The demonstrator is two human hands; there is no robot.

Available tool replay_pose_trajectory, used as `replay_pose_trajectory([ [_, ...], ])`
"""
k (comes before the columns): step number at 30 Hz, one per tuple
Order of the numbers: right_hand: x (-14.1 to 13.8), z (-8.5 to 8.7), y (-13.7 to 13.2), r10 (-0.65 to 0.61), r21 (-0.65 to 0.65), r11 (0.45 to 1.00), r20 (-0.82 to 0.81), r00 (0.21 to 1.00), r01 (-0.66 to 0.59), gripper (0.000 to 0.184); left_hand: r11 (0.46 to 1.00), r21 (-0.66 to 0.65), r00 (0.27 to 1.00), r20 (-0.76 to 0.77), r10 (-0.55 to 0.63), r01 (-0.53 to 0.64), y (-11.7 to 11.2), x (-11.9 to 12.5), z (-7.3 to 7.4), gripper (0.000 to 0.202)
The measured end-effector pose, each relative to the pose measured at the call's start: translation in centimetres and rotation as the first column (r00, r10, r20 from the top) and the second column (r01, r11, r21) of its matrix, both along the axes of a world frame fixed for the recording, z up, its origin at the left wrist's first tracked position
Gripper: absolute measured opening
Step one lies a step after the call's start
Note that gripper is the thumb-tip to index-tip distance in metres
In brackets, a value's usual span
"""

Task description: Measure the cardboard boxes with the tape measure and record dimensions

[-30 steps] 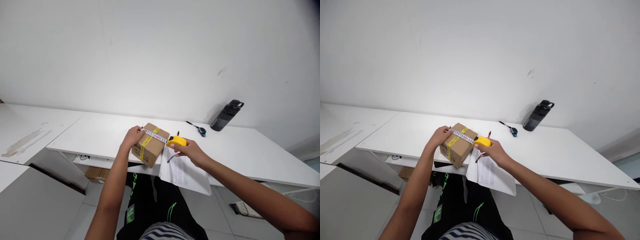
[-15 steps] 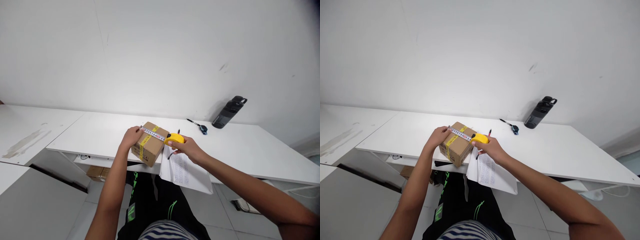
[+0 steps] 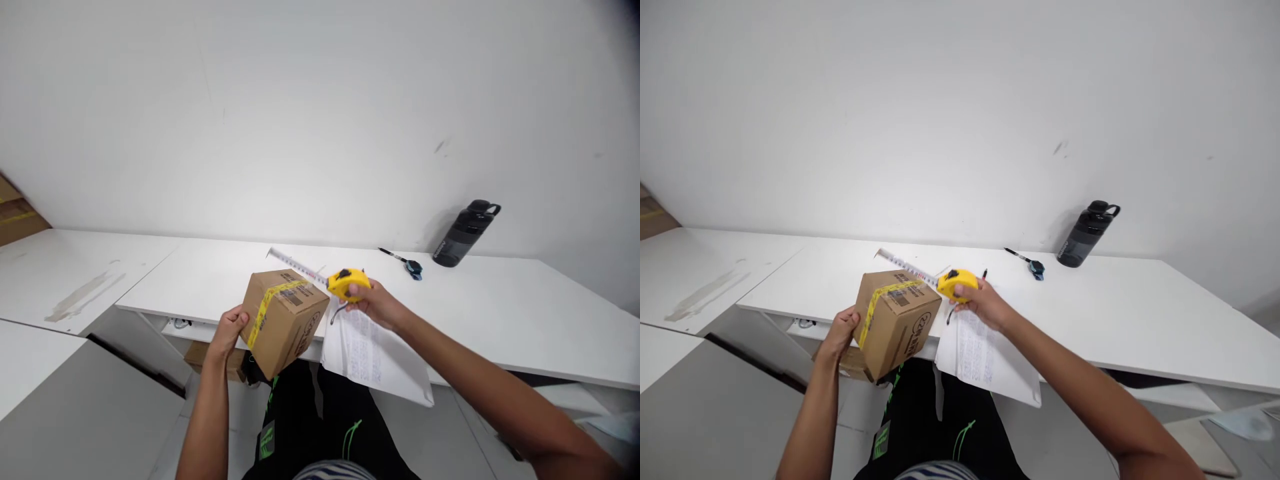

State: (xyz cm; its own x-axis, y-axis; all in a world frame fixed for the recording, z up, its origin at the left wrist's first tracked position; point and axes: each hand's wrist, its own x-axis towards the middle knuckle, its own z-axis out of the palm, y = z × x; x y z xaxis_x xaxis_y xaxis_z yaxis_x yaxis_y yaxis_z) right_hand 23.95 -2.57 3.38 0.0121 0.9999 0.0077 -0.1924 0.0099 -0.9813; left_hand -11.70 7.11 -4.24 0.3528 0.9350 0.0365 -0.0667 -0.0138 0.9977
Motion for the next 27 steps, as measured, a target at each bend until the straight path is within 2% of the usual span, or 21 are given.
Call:
replay_pose_trajectory([
  [3,-1.3,-1.3,-1.1,0.155,0.021,0.988,0.031,0.987,-0.156,0.047,0.998,-0.037,0.987,0.15,0.063,-0.058,-1.4,0.6,-2.9,0.072],
  [6,-1.3,-1.4,-1.7,0.232,0.064,0.968,0.124,0.965,-0.241,0.05,0.997,-0.079,0.972,0.231,0.033,-0.015,-1.0,1.5,-3.8,0.072],
  [10,0.8,0.1,-0.5,0.162,0.099,0.977,0.227,0.96,-0.188,0.047,0.99,-0.073,0.98,0.168,-0.109,0.123,2.6,1.9,-2.1,0.065],
  [13,2.7,1.7,1.0,0.134,0.093,0.98,0.333,0.933,-0.173,0.045,0.999,0.023,0.996,0.079,-0.034,0.032,5.3,2.3,-0.2,0.063],
  [15,3.4,2.7,1.8,0.134,0.067,0.982,0.407,0.904,-0.176,0.046,0.995,0.067,0.996,0.05,0.068,-0.072,5.7,2.7,1.0,0.068],
  [17,3.3,3.7,2.5,0.144,0.049,0.981,0.448,0.882,-0.185,0.047,0.982,0.096,0.985,0.068,0.155,-0.162,4.5,3.1,2.3,0.068],
  [19,2.3,4.6,2.8,0.139,0.036,0.984,0.465,0.874,-0.175,0.044,0.964,0.145,0.971,0.118,0.207,-0.223,2.0,3.3,3.7,0.066],
  [21,0.9,5.2,2.8,0.122,0.013,0.989,0.483,0.867,-0.146,0.041,0.949,0.207,0.967,0.144,0.212,-0.239,-0.7,3.6,5.1,0.069],
  [24,-1.2,5.6,2.8,0.126,-0.01,0.99,0.511,0.85,-0.141,0.039,0.94,0.253,0.971,0.001,0.239,-0.231,-3.7,4.5,6.4,0.068],
  [27,-2.2,5.5,3.3,0.19,-0.012,0.977,0.509,0.84,-0.213,0.041,0.923,0.285,0.943,-0.131,0.306,-0.26,-4.6,5.9,6.0,0.077],
])
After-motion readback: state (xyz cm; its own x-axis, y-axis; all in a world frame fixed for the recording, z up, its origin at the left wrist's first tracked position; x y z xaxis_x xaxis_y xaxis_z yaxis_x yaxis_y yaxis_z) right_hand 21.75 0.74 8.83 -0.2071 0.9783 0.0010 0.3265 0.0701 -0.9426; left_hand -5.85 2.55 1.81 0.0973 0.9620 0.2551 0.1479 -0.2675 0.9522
